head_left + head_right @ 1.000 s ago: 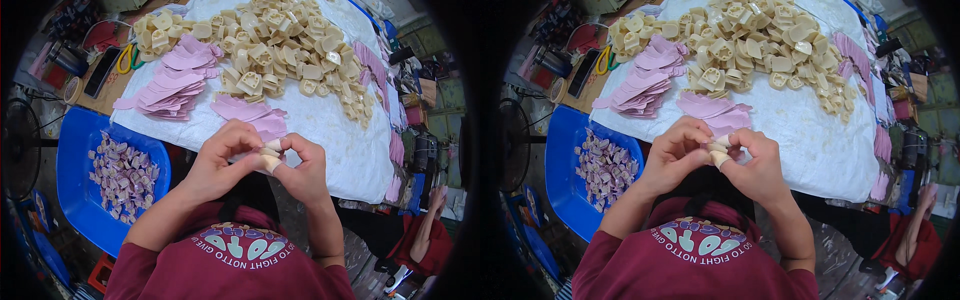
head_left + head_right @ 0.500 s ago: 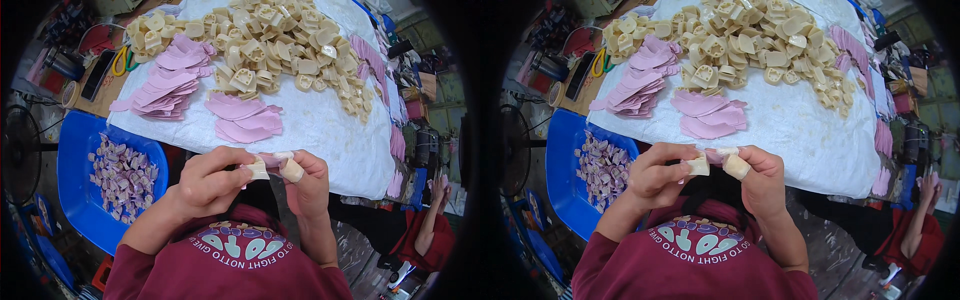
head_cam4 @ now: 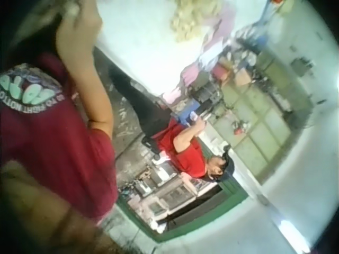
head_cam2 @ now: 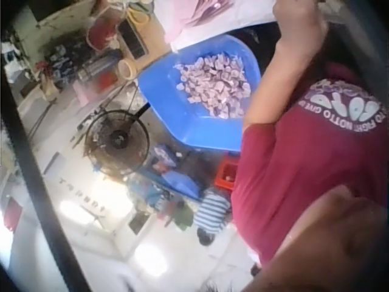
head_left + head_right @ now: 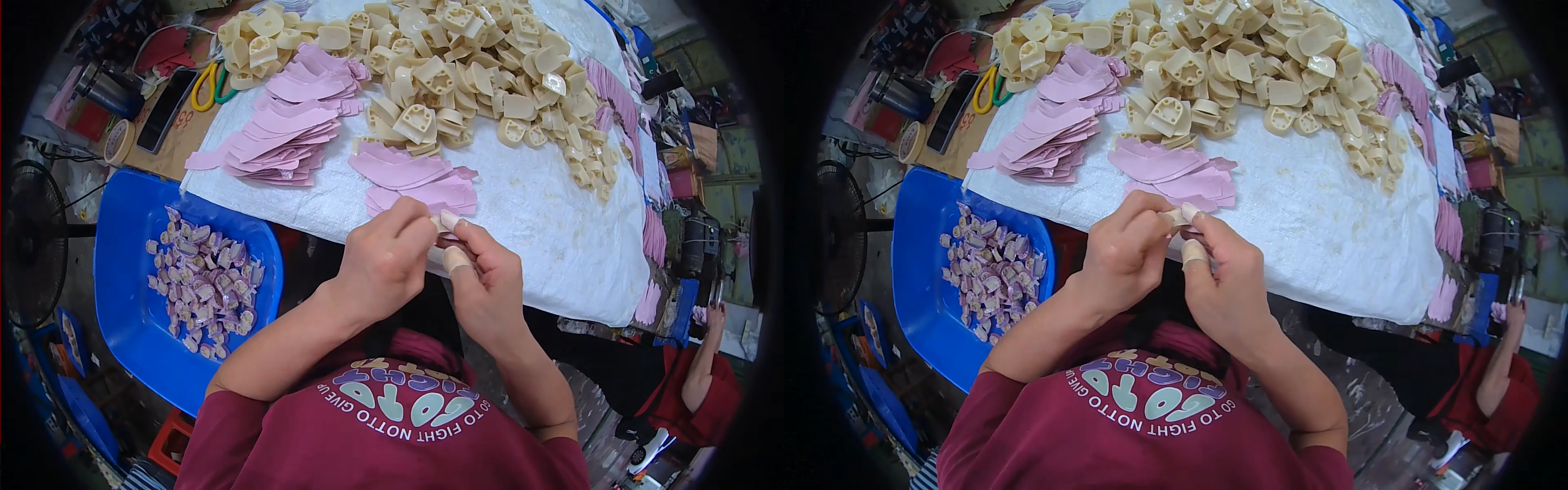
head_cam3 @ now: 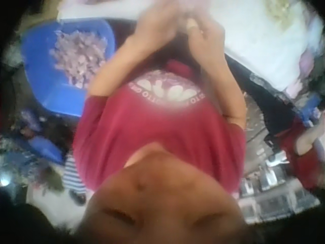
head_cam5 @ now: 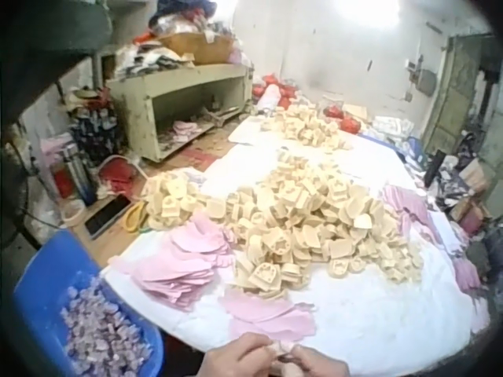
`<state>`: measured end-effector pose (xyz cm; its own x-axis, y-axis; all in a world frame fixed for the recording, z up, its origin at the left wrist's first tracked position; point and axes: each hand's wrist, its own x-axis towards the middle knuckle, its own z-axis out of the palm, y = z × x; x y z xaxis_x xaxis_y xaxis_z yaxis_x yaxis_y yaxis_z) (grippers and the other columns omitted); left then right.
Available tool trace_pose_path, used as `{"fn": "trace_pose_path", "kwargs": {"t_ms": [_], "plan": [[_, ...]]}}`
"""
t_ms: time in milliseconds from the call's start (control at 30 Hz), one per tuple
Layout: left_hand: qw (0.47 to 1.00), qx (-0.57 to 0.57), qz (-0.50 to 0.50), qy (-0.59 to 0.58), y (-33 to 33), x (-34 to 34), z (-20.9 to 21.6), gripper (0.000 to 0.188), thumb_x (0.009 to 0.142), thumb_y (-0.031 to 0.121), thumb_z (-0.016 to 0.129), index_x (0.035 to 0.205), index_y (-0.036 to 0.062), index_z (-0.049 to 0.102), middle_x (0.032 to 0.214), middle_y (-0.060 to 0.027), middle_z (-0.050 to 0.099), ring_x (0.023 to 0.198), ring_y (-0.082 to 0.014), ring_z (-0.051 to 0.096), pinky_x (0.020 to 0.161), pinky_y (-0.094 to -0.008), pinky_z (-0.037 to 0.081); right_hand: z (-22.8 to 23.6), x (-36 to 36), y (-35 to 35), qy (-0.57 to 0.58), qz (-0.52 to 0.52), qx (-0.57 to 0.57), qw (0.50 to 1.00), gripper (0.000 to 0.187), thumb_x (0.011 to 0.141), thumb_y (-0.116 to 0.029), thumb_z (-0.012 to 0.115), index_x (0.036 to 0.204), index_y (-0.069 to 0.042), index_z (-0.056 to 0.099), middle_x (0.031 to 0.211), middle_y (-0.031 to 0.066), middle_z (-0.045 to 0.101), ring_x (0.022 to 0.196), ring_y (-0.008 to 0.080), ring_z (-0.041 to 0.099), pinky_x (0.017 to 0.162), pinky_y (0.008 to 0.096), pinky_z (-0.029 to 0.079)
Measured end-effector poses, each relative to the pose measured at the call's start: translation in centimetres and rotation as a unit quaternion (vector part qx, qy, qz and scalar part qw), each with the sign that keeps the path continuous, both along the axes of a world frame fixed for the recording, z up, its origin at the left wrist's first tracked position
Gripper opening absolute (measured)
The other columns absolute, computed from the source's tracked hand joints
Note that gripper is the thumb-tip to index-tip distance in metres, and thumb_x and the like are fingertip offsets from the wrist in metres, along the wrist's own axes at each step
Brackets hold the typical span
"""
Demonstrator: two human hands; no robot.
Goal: The person wraps small beige plastic components individually in pink paper wrappers. They pick a component and a wrapper from the table, fold the paper around the item, and place the finished unit into a blue bin. The process is repeated continuously throughout the clip.
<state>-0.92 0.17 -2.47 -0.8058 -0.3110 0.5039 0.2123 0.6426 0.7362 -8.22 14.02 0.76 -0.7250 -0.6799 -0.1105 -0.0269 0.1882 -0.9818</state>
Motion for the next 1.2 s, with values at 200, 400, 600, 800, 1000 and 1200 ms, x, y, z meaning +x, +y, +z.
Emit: {"fn": "trace_pose_path", "kwargs": {"t_ms": [200, 400, 600, 800, 1000, 1200], "plan": [[0.994, 0.098, -0.011, 0.037, 0.2, 0.2, 0.4, 0.022, 0.074, -0.013, 0.063, 0.089, 0.0009, 0.059, 0.108, -0.0174, 0.059, 0.078, -0.0243, 0.066, 0.066, -0.0302, 0.053, -0.5, -0.6, 0.7, -0.046, -0.033, -0.083, 0.995, 0.028, 0.088, 0.01, 0.042, 0.11, 0.006, 0.06, 0.102, 0.0077, 0.066, 0.09, 0.015, 0.064, 0.084, 0.0251, 0.049], [0.93, 0.363, -0.048, -0.041, 0.6, 0.0, 0.2, 0.015, 0.08, -0.008, 0.064, 0.09, 0.001, 0.056, 0.106, -0.0128, 0.059, 0.078, -0.018, 0.066, 0.064, -0.0282, 0.054, -1.3, -2.8, 0.6, 0.162, 0.068, -0.042, 0.983, 0.024, 0.083, 0.007, 0.05, 0.103, 0.003, 0.064, 0.11, 0.0094, 0.064, 0.1, 0.0184, 0.061, 0.088, 0.0295, 0.048], [0.749, 0.639, -0.113, -0.136, 0.2, 0.0, 2.2, 0.013, 0.085, -0.002, 0.065, 0.092, 0.0026, 0.054, 0.104, -0.0093, 0.059, 0.083, -0.0134, 0.063, 0.074, -0.0258, 0.055, -0.1, -2.9, 1.2, -0.087, 0.048, -0.133, 0.986, 0.011, 0.081, 0.004, 0.062, 0.092, 0.001, 0.062, 0.118, 0.0105, 0.059, 0.106, 0.0163, 0.057, 0.089, 0.0304, 0.046], [0.88, 0.47, -0.056, -0.043, 1.3, -0.3, 1.0, 0.011, 0.086, -0.007, 0.059, 0.09, 0.0013, 0.051, 0.1, -0.0064, 0.055, 0.079, -0.0099, 0.063, 0.063, -0.0207, 0.051, -1.6, -3.3, 0.5, 0.181, 0.047, -0.079, 0.979, 0.014, 0.078, 0.0, 0.066, 0.09, -0.001, 0.06, 0.111, 0.0106, 0.061, 0.107, 0.0246, 0.057, 0.091, 0.0352, 0.045], [0.994, 0.078, -0.06, -0.043, -0.5, -0.2, 1.6, 0.021, 0.081, -0.008, 0.062, 0.099, 0.0001, 0.054, 0.109, -0.0135, 0.054, 0.079, -0.0182, 0.065, 0.064, -0.0277, 0.054, -0.6, -4.0, 0.7, 0.283, 0.076, -0.061, 0.954, 0.016, 0.075, -0.001, 0.067, 0.089, -0.002, 0.059, 0.111, 0.0123, 0.061, 0.115, 0.0347, 0.053, 0.097, 0.0411, 0.042], [0.821, 0.56, -0.091, -0.064, 0.5, -0.7, 1.2, 0.033, 0.09, 0.008, 0.062, 0.121, 0.004, 0.052, 0.114, -0.0142, 0.058, 0.083, -0.0244, 0.067, 0.074, -0.0337, 0.056, -0.5, -3.8, 0.1, 0.329, -0.02, -0.086, 0.94, 0.015, 0.074, 0.0, 0.067, 0.085, -0.002, 0.057, 0.114, 0.0134, 0.061, 0.113, 0.0368, 0.055, 0.098, 0.0422, 0.041]]}}
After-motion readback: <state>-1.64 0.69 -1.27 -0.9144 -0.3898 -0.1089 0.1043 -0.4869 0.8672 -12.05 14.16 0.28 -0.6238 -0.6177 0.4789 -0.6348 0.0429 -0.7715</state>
